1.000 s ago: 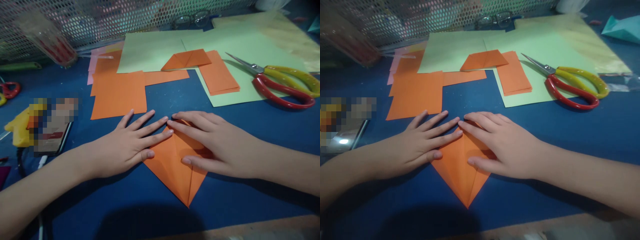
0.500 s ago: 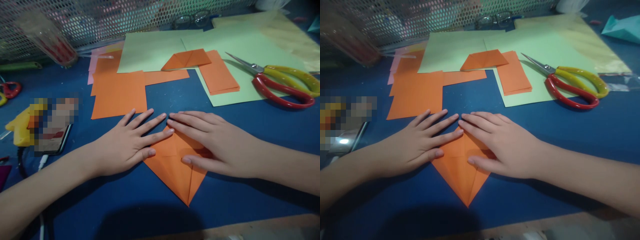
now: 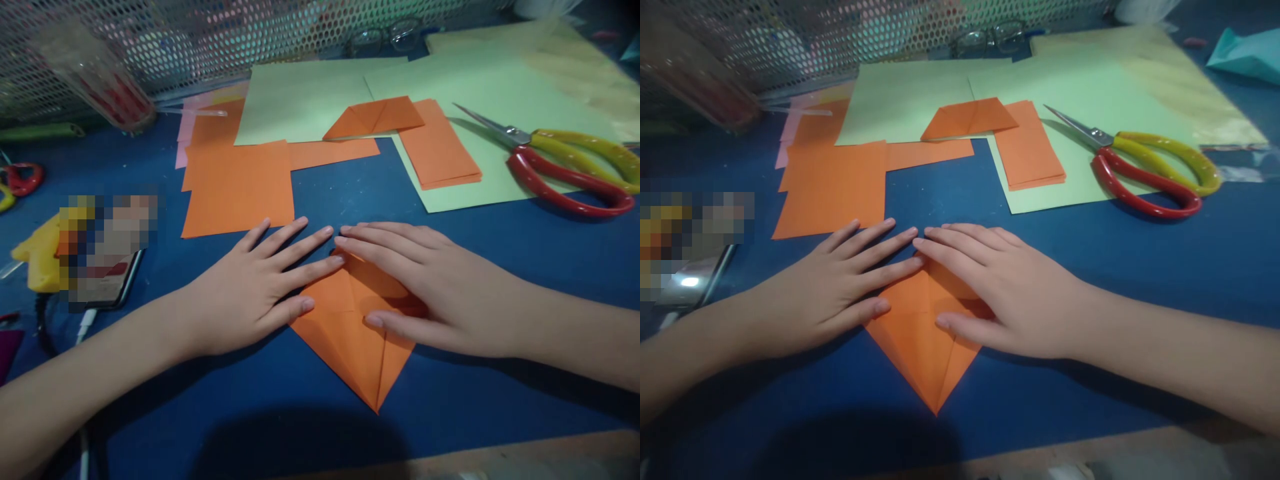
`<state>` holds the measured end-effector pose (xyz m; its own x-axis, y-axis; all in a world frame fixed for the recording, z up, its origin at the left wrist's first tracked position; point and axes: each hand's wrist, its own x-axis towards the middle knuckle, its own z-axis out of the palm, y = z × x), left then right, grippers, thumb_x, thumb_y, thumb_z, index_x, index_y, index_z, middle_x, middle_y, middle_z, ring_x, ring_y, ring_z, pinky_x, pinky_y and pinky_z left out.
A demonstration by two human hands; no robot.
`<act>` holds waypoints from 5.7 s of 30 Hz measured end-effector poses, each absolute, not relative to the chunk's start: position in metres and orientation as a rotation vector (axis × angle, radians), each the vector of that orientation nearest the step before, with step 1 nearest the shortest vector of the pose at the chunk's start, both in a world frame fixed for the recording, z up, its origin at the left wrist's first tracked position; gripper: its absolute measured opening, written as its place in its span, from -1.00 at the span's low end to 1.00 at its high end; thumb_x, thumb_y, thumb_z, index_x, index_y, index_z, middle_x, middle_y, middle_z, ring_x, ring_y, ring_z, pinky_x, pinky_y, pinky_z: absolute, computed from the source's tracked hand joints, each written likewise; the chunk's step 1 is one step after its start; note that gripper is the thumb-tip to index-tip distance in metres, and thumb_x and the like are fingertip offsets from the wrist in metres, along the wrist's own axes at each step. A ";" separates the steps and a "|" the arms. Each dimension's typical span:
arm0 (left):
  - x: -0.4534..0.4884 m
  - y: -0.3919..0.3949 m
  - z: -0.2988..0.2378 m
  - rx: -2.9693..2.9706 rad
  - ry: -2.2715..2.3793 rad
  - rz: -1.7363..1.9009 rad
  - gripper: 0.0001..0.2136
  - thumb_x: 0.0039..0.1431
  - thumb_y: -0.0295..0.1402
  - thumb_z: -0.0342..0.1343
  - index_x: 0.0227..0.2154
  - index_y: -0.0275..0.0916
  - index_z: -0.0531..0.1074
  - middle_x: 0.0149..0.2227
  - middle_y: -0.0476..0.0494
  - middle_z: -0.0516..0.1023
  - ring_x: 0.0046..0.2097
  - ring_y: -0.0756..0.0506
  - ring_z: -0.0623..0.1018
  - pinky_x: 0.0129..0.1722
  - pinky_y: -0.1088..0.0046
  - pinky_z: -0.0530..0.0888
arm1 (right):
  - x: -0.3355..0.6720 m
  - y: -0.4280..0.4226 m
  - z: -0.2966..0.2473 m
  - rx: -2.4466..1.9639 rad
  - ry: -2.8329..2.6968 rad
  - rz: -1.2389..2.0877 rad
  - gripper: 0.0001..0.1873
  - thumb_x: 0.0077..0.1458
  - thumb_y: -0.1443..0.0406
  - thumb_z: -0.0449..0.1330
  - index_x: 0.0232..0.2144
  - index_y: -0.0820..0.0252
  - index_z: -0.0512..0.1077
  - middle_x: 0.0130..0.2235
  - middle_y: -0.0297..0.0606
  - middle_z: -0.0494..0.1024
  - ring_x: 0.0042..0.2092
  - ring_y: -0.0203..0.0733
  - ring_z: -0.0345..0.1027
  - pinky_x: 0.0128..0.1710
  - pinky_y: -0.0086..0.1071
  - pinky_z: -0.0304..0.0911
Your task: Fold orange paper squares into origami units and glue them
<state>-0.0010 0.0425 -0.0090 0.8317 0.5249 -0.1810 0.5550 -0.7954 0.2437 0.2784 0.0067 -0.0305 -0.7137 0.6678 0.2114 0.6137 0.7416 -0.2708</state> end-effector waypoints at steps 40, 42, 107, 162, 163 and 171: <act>0.000 0.052 0.001 2.447 0.932 -0.076 -0.42 0.42 0.17 -0.10 0.40 0.14 0.18 0.53 0.04 -0.12 0.53 -0.33 -0.12 0.45 -0.22 -0.09 | 0.279 0.005 -0.030 -0.863 -2.762 0.175 -0.55 0.43 0.18 -0.02 0.26 -0.15 0.43 0.42 -0.09 0.24 0.34 0.40 0.18 0.02 0.20 0.34; 0.001 0.049 -0.003 2.494 0.921 -0.089 -0.42 0.45 0.14 -0.13 0.41 0.09 0.16 0.54 0.00 -0.14 0.53 -0.34 -0.13 0.43 -0.25 -0.09 | 0.279 0.005 -0.029 -0.862 -2.749 0.196 -0.56 0.44 0.18 -0.02 0.24 -0.11 0.44 0.41 -0.07 0.26 0.34 0.41 0.18 0.01 0.20 0.34; 0.013 0.039 -0.010 2.577 1.108 -0.123 -0.10 0.28 0.38 -0.43 0.48 -0.12 -0.05 0.53 -0.18 -0.16 0.53 -0.36 -0.11 0.42 -0.30 -0.15 | 0.279 0.007 -0.031 -1.052 -2.698 0.204 -0.31 0.36 0.02 0.03 0.38 0.25 0.23 0.43 0.01 0.16 0.42 0.20 0.11 0.22 0.18 0.29; 0.010 0.019 0.020 2.876 0.755 0.007 -0.76 0.35 -0.58 0.01 -0.26 -0.32 0.60 -0.36 -0.13 0.54 -0.31 -0.20 0.44 -0.34 0.24 0.38 | 0.276 0.008 -0.029 -1.051 -2.710 0.291 -0.39 0.33 0.04 0.06 0.36 0.04 0.29 0.46 0.09 0.10 0.43 0.31 0.07 0.16 0.25 0.27; 0.010 0.018 0.021 2.885 0.755 0.005 -0.74 0.36 -0.57 -0.03 -0.25 -0.34 0.60 -0.36 -0.15 0.54 -0.31 -0.20 0.44 -0.35 0.23 0.39 | 0.276 0.008 -0.029 -1.058 -2.708 0.283 -0.38 0.33 0.04 0.06 0.36 0.06 0.29 0.45 0.08 0.11 0.43 0.29 0.08 0.16 0.24 0.28; 0.010 0.014 0.030 2.842 0.805 -0.052 -0.70 0.35 -0.51 -0.06 -0.30 -0.29 0.61 -0.39 -0.16 0.52 -0.33 -0.20 0.45 -0.34 0.22 0.44 | 0.276 0.007 -0.028 -1.081 -2.693 0.254 -0.31 0.35 0.02 0.02 0.38 0.24 0.24 0.44 0.02 0.13 0.42 0.23 0.11 0.21 0.17 0.28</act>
<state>0.0105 0.0139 0.0298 0.8523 0.5162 -0.0840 0.5227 -0.8355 0.1695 0.2762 0.0070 -0.0282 -0.7021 0.6969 0.1461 0.6574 0.7132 -0.2431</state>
